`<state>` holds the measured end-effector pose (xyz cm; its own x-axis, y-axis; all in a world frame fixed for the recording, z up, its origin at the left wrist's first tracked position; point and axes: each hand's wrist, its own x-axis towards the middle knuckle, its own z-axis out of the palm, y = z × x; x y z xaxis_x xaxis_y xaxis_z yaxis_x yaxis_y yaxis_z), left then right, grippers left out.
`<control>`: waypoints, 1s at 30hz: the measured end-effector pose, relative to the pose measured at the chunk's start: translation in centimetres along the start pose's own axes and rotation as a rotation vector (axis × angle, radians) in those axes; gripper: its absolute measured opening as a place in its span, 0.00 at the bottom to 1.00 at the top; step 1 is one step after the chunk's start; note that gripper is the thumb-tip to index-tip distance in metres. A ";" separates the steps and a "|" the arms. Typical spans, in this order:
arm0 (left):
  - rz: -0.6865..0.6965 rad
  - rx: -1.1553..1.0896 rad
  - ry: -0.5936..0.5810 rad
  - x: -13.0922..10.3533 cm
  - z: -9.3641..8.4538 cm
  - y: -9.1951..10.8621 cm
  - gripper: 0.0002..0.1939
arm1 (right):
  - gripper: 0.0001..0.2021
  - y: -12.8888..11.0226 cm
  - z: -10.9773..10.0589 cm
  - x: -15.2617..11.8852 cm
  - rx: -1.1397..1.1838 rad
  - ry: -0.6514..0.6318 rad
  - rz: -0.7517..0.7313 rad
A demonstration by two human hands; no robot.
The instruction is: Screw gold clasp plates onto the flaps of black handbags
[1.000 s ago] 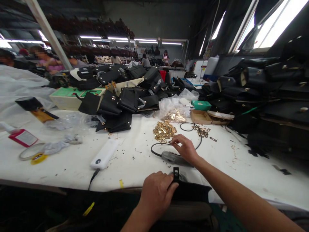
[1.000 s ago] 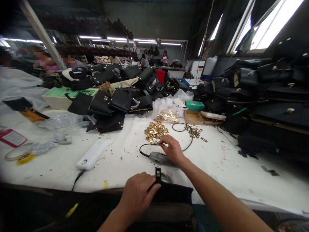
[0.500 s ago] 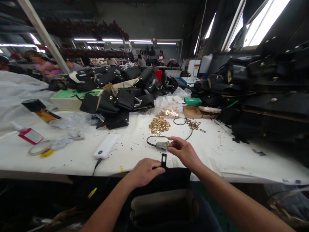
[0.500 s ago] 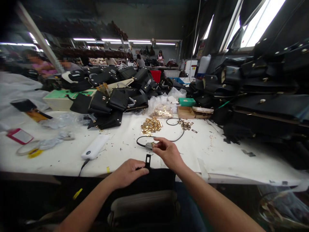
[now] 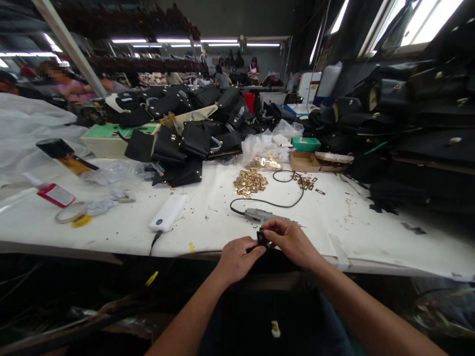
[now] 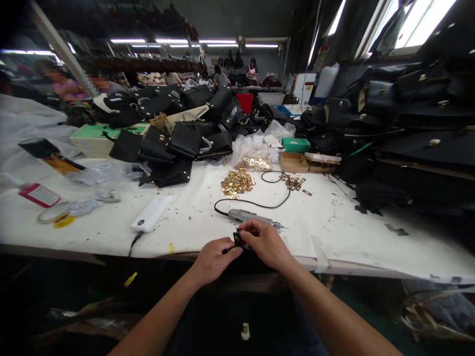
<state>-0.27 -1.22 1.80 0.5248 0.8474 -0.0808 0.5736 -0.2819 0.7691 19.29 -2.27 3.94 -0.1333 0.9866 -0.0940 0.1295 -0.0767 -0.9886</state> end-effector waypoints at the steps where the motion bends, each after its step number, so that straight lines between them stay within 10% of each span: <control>1: -0.008 -0.021 0.003 0.0 0.2 0.0 0.17 | 0.11 -0.1 -0.2 0.0 -0.036 -0.008 -0.007; 25: 0.026 -0.145 -0.025 0.4 0.0 0.1 0.16 | 0.06 -1.0 -0.2 -1.2 -0.367 0.019 -0.327; 30: 0.047 -0.151 0.115 0.1 -0.4 1.2 0.14 | 0.08 -0.4 -0.3 -1.1 -0.347 0.059 -0.275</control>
<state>0.24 -1.36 2.97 0.4681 0.8833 0.0238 0.4450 -0.2589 0.8573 19.71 -3.24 4.50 -0.1541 0.9709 0.1834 0.4205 0.2324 -0.8770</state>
